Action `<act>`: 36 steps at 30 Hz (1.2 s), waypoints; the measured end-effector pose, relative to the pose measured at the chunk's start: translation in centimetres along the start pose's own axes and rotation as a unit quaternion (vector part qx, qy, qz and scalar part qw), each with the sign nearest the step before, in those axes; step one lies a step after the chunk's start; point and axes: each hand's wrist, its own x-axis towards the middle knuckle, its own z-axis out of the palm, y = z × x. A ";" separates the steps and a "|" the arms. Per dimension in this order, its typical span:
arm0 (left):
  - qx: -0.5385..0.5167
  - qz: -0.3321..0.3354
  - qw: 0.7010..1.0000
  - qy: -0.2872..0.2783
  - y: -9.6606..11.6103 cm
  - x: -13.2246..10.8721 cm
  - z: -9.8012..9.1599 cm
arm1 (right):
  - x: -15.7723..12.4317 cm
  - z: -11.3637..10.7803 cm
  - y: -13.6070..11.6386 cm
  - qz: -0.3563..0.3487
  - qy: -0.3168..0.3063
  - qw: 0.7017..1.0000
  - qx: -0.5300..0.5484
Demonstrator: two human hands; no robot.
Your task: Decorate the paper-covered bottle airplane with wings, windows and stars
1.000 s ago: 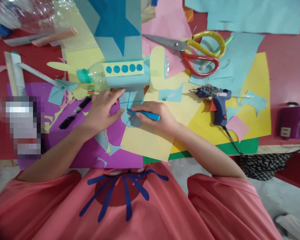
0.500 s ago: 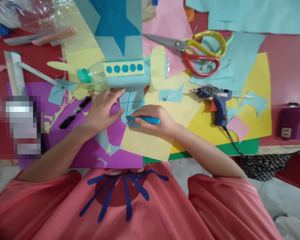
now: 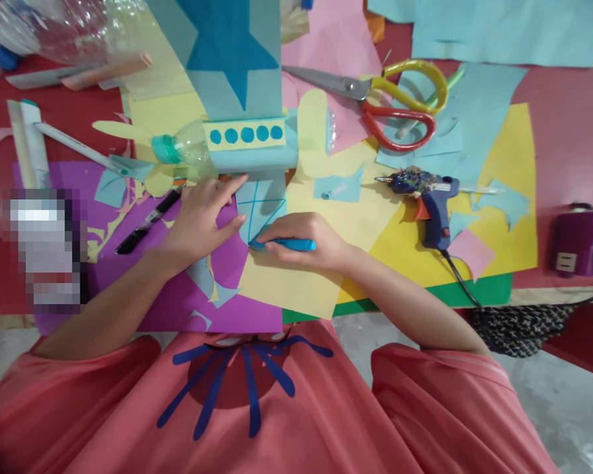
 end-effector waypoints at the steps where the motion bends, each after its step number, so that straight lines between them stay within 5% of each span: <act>1: 0.001 0.000 1.000 -0.001 0.0 0.0 0.0 | 0.0 0.0 0.0 -0.002 0.002 1.000 0.004; 8: 0.007 -0.002 1.000 -0.004 0.1 0.0 -0.1 | 0.0 -0.1 -0.3 0.076 0.025 0.995 0.052; 12: 0.005 -0.001 1.000 -0.004 0.0 0.0 -0.1 | 0.2 -0.8 -0.2 0.153 0.117 0.981 0.031; 17: 0.008 0.000 1.000 -0.001 0.0 0.0 -0.1 | 0.4 -1.0 0.7 0.167 0.218 0.962 0.004; 36: 0.017 -0.001 1.000 -0.005 0.2 0.0 -0.2 | 0.9 -0.5 1.2 0.163 0.214 0.962 -0.052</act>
